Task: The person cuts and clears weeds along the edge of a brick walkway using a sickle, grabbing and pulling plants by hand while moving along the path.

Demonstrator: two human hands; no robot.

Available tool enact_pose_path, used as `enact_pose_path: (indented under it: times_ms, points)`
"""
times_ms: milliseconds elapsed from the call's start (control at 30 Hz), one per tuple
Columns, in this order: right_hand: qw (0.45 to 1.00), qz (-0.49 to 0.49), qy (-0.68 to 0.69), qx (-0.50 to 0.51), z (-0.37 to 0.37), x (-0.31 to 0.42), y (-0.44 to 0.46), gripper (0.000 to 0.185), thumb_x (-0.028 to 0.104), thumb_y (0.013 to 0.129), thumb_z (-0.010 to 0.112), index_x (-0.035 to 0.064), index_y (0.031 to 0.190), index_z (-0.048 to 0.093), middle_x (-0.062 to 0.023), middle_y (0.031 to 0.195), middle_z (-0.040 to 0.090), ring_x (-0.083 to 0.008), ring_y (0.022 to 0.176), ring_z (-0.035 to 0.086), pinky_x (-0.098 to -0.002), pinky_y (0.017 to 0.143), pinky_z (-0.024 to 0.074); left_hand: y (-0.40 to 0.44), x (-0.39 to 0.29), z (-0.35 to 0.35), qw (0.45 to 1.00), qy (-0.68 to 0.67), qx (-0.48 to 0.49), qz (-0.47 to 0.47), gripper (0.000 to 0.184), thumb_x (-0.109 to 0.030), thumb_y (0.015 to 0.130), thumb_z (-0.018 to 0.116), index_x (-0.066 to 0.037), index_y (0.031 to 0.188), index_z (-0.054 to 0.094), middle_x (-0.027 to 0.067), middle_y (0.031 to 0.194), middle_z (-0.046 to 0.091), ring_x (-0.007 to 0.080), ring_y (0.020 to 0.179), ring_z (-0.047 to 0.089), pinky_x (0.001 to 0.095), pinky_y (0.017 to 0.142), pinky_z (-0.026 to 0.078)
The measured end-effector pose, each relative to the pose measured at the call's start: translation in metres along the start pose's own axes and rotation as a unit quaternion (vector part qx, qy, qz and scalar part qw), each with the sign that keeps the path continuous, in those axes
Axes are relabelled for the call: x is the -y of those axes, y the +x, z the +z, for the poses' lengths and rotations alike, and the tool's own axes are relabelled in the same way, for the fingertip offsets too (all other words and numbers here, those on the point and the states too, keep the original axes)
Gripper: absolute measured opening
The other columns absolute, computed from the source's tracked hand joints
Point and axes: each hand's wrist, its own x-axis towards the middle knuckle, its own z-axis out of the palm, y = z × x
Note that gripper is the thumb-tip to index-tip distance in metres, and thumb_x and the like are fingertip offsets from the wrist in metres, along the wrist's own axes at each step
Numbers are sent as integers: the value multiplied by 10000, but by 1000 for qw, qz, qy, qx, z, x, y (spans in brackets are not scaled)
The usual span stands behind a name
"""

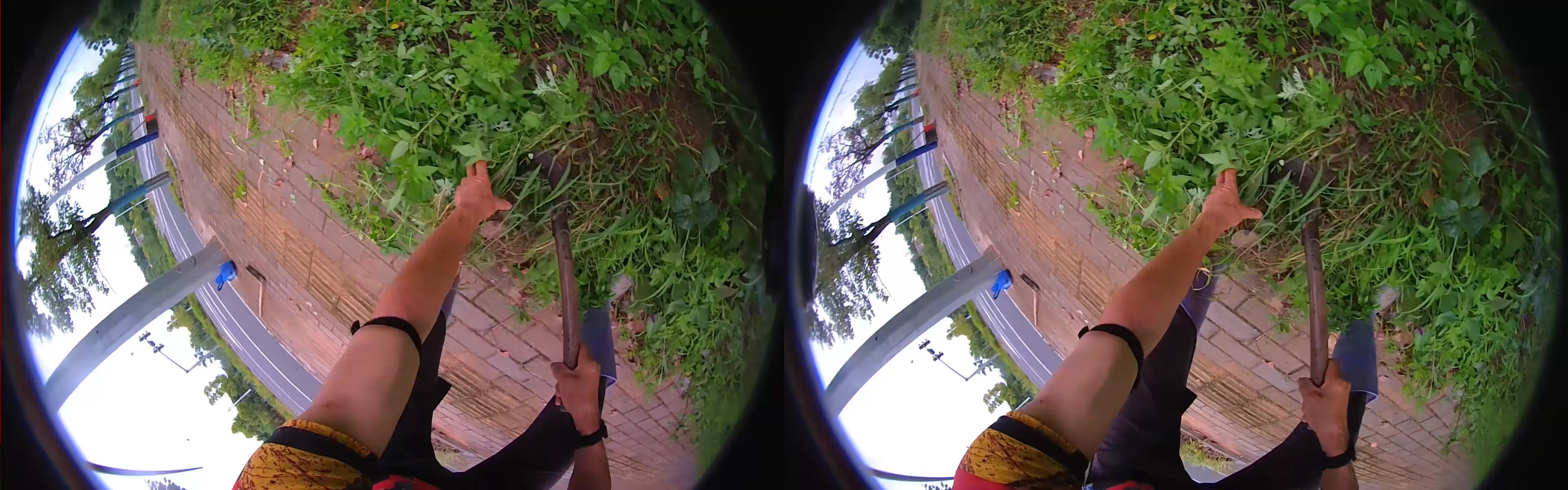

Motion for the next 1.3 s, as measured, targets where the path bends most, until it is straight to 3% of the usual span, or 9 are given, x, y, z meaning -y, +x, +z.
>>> enact_pose_path:
  times_ms: [100, 400, 733, 900, 1033, 1100, 1133, 1200, 1300]
  points:
    - [985, -75, -148, -40, -28, -18, -1, 321, 49, 757, 681, -41, 974, 462, -280, 646, 570, -476, 606, 595, -485, 497, 482, 9, -2, 28, 995, 8, 102, -9, 833, -513, 804, 695, 37, 1351, 390, 229, 1369, 455, 345, 1262, 462, 426, 984, 472]
    - [860, -357, -349, -106, -21, 103, 178, 165, 34, 827, 560, -41, 935, 459, -232, 660, 616, -384, 585, 640, -466, 538, 529, 12, 34, 72, 975, 127, 23, 179, 302, -308, 961, 498, -63, 1112, 589, 184, 1022, 654, 366, 952, 644, 456, 829, 541]
    - [897, -1, -417, -144, -165, -191, 20, 329, 20, 751, 620, -16, 1037, 462, -276, 684, 617, -454, 641, 626, -525, 574, 517, -69, -44, 41, 940, 223, 152, 210, 295, -180, 912, 522, -141, 1169, 661, 63, 1301, 516, 194, 1149, 544, 337, 858, 531]
    - [918, -95, -358, -139, -130, -131, 28, 318, 25, 755, 632, -28, 1006, 444, -284, 684, 603, -474, 650, 616, -506, 565, 513, -61, -15, 94, 960, 160, 103, 204, 299, -198, 921, 519, -133, 1174, 664, 69, 1350, 472, 211, 1172, 531, 330, 922, 491]
    - [935, -145, -305, -106, -83, -11, 80, 266, 15, 778, 623, -33, 968, 444, -284, 688, 604, -441, 654, 638, -496, 556, 515, -9, 110, 154, 878, -389, 63, 272, 284, -233, 937, 507, -134, 1148, 668, 45, 1213, 553, 224, 1078, 537, 389, 911, 466]
    - [912, -244, -317, -86, -45, 42, 119, 241, 29, 797, 613, -39, 960, 450, -273, 689, 611, -430, 654, 646, -486, 556, 521, -53, 80, 72, 948, 196, -48, 245, 255, -264, 942, 523, -142, 1122, 655, 22, 1060, 601, 238, 982, 535, 465, 876, 465]
    - [903, -264, -329, -85, -23, 75, 135, 238, 38, 799, 617, -42, 954, 456, -268, 689, 615, -428, 650, 646, -482, 555, 524, -53, 83, 61, 973, -18, -20, 229, 246, -248, 937, 533, -129, 1117, 652, 26, 1060, 607, 238, 974, 544, 454, 858, 471]
    - [879, -314, -345, -95, 6, 117, 170, 237, 54, 800, 625, -47, 947, 468, -262, 690, 620, -425, 646, 645, -478, 556, 528, -54, 94, 44, 886, -430, 35, 171, 230, -218, 929, 554, -104, 1106, 646, 32, 1060, 621, 236, 959, 563, 432, 822, 483]
    - [857, -336, -371, -122, 25, 118, 199, 222, 55, 799, 619, -47, 943, 486, -259, 693, 625, -429, 651, 642, -492, 575, 529, -59, 99, 28, 443, -888, 113, 48, 211, -173, 916, 586, -66, 1090, 636, 41, 1060, 642, 234, 936, 591, 400, 767, 501]
